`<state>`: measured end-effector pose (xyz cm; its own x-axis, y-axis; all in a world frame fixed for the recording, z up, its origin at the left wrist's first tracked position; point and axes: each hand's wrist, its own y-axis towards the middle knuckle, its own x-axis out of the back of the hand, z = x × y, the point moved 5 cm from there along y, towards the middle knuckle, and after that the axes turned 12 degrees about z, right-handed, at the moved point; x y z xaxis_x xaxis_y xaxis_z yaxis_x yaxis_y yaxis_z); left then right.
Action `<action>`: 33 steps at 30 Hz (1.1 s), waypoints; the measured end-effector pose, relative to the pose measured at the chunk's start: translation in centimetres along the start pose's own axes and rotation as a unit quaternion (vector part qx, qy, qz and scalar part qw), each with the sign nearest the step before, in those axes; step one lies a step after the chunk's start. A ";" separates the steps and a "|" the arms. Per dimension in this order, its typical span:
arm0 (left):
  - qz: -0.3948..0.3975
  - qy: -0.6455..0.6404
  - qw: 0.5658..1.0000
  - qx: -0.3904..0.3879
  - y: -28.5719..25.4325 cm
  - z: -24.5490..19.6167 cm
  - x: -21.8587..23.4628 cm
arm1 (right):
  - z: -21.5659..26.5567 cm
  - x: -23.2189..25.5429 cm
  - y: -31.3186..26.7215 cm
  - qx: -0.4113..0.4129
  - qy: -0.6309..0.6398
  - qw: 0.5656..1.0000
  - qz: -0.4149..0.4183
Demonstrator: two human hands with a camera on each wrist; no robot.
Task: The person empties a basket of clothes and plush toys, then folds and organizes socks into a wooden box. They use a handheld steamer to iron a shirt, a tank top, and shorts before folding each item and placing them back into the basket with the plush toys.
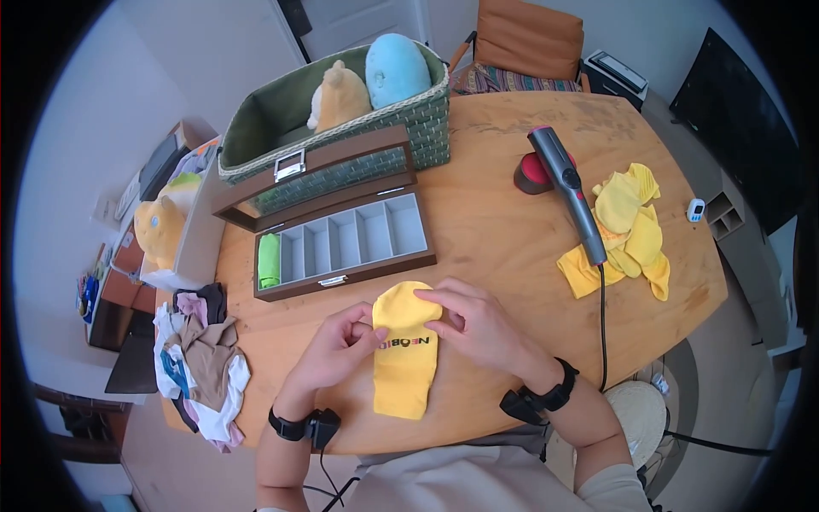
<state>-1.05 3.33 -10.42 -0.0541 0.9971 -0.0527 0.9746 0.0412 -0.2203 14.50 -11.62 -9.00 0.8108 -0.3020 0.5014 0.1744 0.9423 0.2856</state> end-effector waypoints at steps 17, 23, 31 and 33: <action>-0.034 0.289 0.954 -0.078 -5.3 -7.8 -2.9 | 9.7 1.8 -2.1 0.113 -0.086 0.990 0.002; 0.020 0.377 0.926 0.025 -4.2 -1.6 -3.3 | 3.2 -3.2 -4.7 -0.050 -0.049 0.983 0.169; -0.018 0.406 0.913 0.036 -2.9 -2.1 -3.4 | 1.9 -3.1 -3.9 -0.206 -0.036 0.943 0.257; 0.034 0.427 0.903 0.022 -2.6 -2.2 -3.6 | 3.0 -3.0 -3.6 -0.080 -0.167 0.947 0.261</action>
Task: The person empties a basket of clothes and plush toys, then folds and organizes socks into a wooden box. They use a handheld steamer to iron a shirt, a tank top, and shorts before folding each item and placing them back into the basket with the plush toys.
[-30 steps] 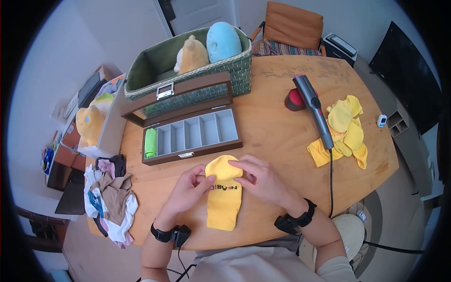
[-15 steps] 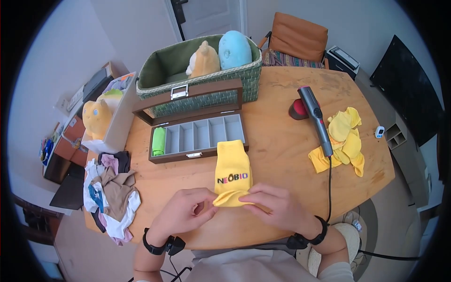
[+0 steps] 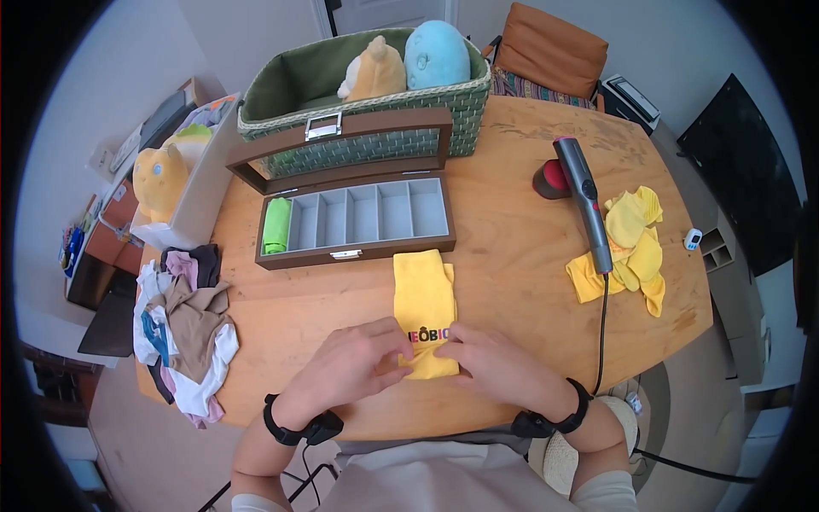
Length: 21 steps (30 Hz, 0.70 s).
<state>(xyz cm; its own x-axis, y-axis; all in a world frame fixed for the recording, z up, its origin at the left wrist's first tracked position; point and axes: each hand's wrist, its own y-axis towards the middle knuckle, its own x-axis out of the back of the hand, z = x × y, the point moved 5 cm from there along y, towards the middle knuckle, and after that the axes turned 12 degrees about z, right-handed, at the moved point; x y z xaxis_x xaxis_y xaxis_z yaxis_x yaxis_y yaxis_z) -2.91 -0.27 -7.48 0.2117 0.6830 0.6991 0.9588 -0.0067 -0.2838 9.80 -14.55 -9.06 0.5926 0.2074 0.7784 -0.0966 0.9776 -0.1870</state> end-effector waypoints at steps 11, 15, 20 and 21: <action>0.052 -0.045 0.998 0.009 1.0 1.9 -0.9 | -2.8 0.9 2.9 0.041 0.135 0.985 0.102; 0.002 -0.065 0.998 0.000 1.0 2.3 -1.1 | -3.3 0.8 2.7 0.013 0.154 0.980 0.128; 0.014 -0.144 0.989 0.014 0.7 3.0 -1.1 | -1.9 1.2 2.8 0.053 0.092 0.994 0.001; 0.037 -0.159 0.987 0.010 0.6 3.1 -1.1 | -1.1 1.5 2.7 0.101 -0.011 0.994 -0.042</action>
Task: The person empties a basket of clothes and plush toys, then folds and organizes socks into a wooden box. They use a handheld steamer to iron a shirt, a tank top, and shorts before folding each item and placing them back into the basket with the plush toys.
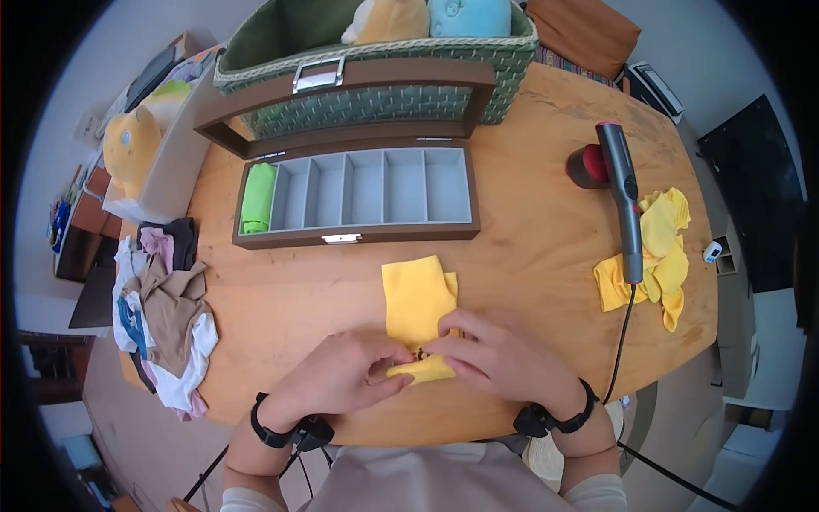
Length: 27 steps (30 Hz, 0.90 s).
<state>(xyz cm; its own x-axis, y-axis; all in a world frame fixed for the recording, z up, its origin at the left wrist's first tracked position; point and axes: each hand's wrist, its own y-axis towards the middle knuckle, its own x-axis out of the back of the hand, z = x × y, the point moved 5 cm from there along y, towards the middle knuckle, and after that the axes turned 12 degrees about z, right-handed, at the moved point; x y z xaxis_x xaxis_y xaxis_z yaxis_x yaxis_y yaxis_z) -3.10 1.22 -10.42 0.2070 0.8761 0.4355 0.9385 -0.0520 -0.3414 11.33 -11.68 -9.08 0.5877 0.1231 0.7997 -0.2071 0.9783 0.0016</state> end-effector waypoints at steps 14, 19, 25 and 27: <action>-0.093 -0.019 0.994 -0.060 -0.3 0.3 1.5 | -1.4 -1.2 0.3 -0.139 0.160 0.977 0.036; -0.061 -0.014 0.998 -0.006 0.2 -0.6 0.9 | -2.1 -1.0 0.4 -0.190 0.204 0.960 0.034; -0.082 0.049 0.995 -0.008 0.3 0.4 0.9 | -1.3 -0.6 0.5 -0.077 0.141 0.987 -0.029; -0.100 0.049 0.994 -0.007 0.2 0.3 1.1 | -0.8 -0.5 0.4 -0.029 0.077 0.997 -0.009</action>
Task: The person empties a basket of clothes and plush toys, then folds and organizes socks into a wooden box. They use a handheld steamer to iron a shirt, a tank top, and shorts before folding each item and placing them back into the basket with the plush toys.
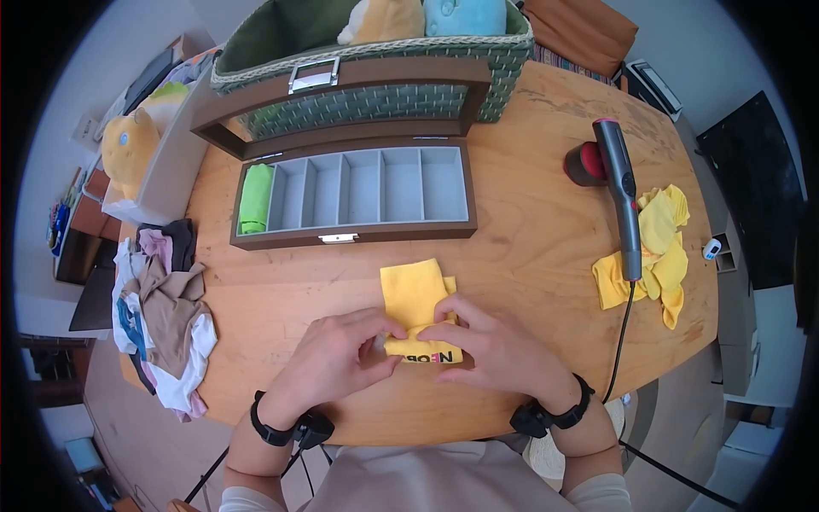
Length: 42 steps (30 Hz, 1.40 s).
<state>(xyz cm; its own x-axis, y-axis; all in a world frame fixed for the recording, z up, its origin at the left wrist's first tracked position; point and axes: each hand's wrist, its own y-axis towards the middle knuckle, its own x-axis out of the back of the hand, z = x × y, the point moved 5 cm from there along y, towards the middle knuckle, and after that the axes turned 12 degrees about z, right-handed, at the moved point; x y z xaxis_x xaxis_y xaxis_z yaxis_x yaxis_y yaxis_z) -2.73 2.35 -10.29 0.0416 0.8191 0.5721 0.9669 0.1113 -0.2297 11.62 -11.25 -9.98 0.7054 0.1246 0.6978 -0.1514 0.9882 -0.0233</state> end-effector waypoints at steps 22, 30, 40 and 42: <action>0.006 -0.039 0.999 -0.002 0.0 0.0 -0.1 | -1.0 0.6 -0.2 -0.090 0.115 0.989 -0.032; -0.036 -0.051 0.998 0.034 -0.2 0.4 0.0 | -0.5 0.9 -0.2 -0.007 -0.054 0.998 -0.030; -0.020 -0.160 0.987 0.014 -0.3 0.6 0.1 | -0.1 1.2 -0.1 -0.064 0.052 0.992 -0.094; -0.007 -0.174 0.985 0.013 -0.3 0.3 0.0 | -0.9 0.6 -0.2 -0.149 0.196 0.967 -0.066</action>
<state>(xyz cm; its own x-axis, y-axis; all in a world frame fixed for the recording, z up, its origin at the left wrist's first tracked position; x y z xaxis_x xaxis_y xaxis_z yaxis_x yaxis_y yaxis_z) -3.08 2.49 -10.52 -0.0648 0.9603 0.2713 0.9599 0.1343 -0.2460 12.68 -11.32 -10.19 0.9224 -0.0380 0.3844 0.1227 0.9724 -0.1983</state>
